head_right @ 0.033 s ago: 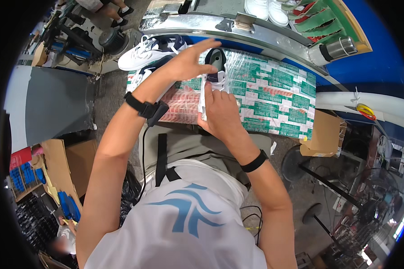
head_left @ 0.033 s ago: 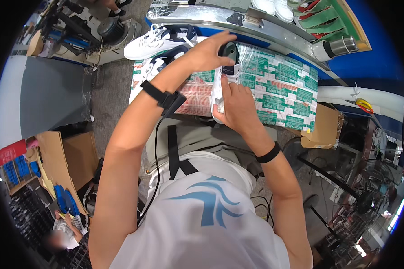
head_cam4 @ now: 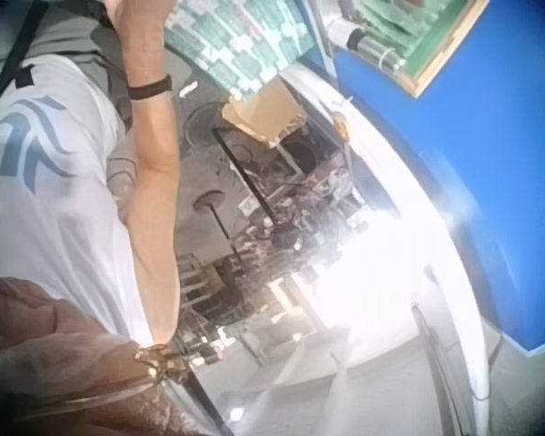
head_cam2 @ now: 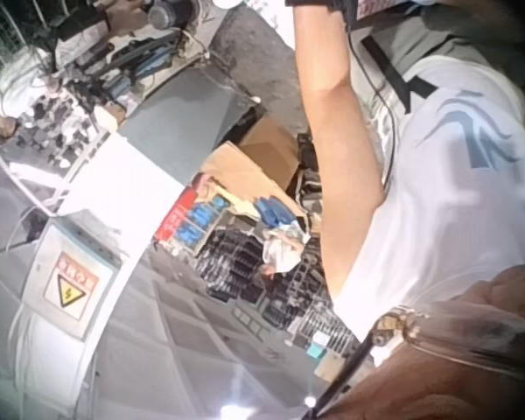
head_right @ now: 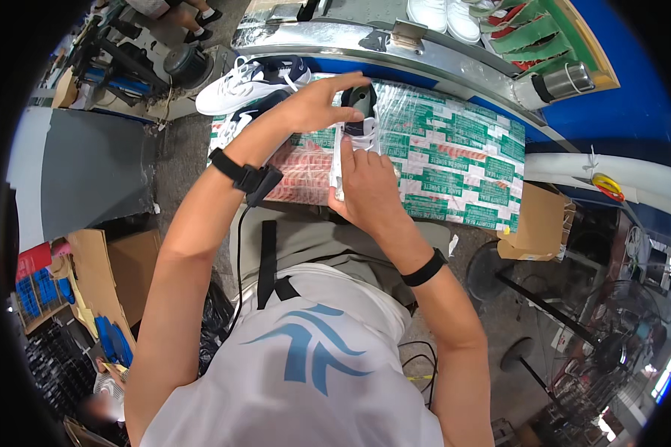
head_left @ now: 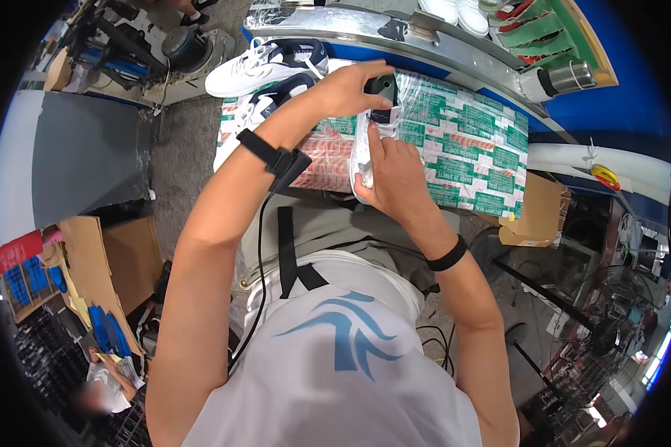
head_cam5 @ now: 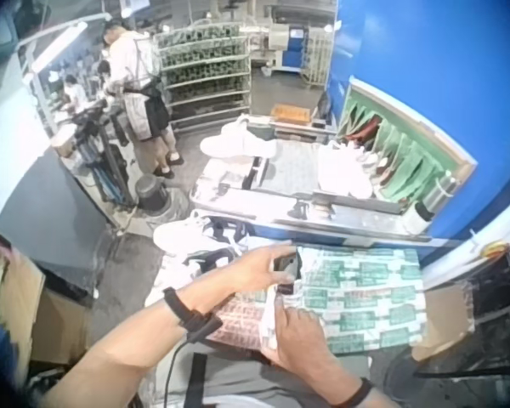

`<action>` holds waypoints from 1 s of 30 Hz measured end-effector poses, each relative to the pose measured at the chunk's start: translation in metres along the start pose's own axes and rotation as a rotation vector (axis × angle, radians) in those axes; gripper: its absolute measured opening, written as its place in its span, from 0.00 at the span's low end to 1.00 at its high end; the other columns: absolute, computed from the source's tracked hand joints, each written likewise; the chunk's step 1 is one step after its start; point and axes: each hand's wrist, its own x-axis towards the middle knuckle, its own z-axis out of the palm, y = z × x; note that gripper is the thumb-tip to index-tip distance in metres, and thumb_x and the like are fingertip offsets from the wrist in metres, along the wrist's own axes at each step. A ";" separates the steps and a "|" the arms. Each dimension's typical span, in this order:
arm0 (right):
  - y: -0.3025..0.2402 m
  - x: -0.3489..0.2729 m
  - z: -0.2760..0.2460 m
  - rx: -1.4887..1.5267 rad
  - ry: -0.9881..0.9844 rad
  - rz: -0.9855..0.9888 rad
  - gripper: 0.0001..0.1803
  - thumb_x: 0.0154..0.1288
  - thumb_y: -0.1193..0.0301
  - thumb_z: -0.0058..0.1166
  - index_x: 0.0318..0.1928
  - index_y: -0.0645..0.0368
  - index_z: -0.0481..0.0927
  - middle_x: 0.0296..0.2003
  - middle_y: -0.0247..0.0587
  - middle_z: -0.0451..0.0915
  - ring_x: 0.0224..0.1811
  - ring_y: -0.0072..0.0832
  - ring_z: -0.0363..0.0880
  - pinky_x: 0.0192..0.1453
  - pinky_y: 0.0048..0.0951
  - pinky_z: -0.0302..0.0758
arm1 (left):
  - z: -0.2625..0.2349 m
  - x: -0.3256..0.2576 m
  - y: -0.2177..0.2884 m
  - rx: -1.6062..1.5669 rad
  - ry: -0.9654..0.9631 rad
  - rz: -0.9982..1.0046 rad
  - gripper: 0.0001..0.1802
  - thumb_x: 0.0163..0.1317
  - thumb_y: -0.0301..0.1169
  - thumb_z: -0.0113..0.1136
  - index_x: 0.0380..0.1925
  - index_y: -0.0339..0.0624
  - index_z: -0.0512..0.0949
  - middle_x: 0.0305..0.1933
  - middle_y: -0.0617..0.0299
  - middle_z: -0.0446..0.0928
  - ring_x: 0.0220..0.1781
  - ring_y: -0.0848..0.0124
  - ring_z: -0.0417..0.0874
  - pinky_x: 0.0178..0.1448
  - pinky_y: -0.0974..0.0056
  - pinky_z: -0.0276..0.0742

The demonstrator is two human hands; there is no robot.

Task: The recorder inspects white sneakers on a workstation, checking the interiors and placing them on a conveyor belt.

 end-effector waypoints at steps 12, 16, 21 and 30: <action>-0.026 -0.003 -0.009 0.644 -0.033 0.355 0.45 0.63 0.60 0.73 0.74 0.77 0.76 0.45 0.56 0.86 0.48 0.52 0.87 0.58 0.46 0.83 | -0.007 0.013 -0.007 0.120 0.068 0.064 0.37 0.59 0.48 0.86 0.66 0.48 0.88 0.75 0.52 0.83 0.74 0.47 0.85 0.78 0.50 0.80; -0.023 -0.041 -0.046 0.761 -0.173 0.376 0.46 0.62 0.61 0.74 0.77 0.73 0.75 0.45 0.53 0.85 0.48 0.50 0.87 0.59 0.43 0.82 | -0.009 0.009 -0.005 0.117 0.075 0.047 0.35 0.58 0.47 0.87 0.65 0.48 0.88 0.74 0.54 0.84 0.74 0.48 0.85 0.79 0.51 0.80; -0.028 -0.012 -0.021 0.784 -0.135 0.249 0.43 0.61 0.67 0.72 0.77 0.69 0.76 0.45 0.53 0.85 0.47 0.47 0.87 0.57 0.43 0.82 | -0.004 0.015 -0.004 0.109 0.075 0.090 0.36 0.58 0.46 0.88 0.66 0.49 0.88 0.74 0.52 0.84 0.75 0.49 0.85 0.79 0.51 0.80; -0.038 -0.050 -0.013 0.794 -0.279 0.197 0.42 0.62 0.63 0.71 0.74 0.70 0.77 0.43 0.55 0.86 0.46 0.52 0.88 0.55 0.48 0.84 | -0.003 0.014 -0.014 0.031 0.030 0.072 0.36 0.61 0.40 0.87 0.71 0.52 0.86 0.81 0.52 0.79 0.81 0.53 0.81 0.84 0.51 0.75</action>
